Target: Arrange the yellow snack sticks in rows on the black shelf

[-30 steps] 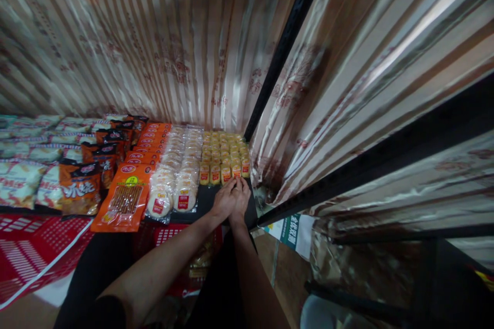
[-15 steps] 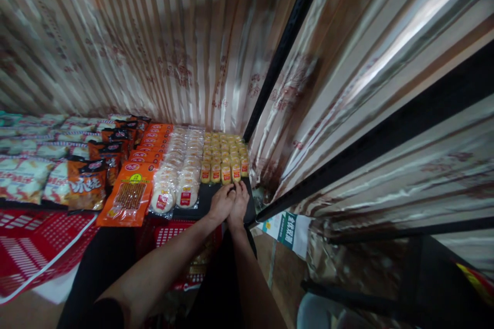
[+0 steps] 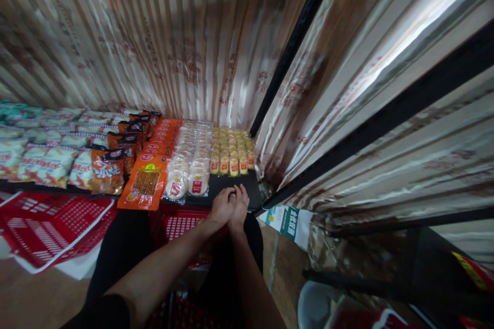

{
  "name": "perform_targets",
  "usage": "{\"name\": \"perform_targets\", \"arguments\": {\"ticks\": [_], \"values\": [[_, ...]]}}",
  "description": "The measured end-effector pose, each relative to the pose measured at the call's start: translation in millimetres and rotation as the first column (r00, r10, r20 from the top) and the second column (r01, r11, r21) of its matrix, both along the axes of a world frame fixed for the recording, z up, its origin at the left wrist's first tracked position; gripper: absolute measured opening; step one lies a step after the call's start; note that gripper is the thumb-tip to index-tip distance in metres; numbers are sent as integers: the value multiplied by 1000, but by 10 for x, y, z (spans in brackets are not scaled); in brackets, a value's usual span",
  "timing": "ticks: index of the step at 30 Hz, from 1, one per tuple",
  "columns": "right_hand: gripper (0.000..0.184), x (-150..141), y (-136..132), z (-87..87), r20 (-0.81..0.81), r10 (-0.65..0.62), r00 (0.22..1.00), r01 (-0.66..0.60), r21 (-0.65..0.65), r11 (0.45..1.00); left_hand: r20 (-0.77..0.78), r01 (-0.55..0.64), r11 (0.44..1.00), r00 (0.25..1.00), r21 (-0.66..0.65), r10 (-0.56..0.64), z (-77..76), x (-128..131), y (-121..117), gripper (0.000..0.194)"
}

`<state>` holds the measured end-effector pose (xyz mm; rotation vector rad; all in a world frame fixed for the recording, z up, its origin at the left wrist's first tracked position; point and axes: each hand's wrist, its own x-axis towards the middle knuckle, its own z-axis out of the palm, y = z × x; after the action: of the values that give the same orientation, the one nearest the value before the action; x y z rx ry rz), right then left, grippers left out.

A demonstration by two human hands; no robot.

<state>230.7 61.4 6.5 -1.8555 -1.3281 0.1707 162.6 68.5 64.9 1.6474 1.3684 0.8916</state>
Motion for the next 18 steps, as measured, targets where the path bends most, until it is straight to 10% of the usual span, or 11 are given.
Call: {"name": "perform_targets", "arguments": {"ticks": [13, 18], "values": [[36, -532, -492, -105, -17, 54, 998, -53, 58, 997, 87, 64, 998, 994, 27, -66, -355, -599, -317, 22], [35, -721, -743, -417, 29, 223, 974, -216, -148, 965, -212, 115, 977, 965, -180, -153, -636, -1013, -430, 27]]}}
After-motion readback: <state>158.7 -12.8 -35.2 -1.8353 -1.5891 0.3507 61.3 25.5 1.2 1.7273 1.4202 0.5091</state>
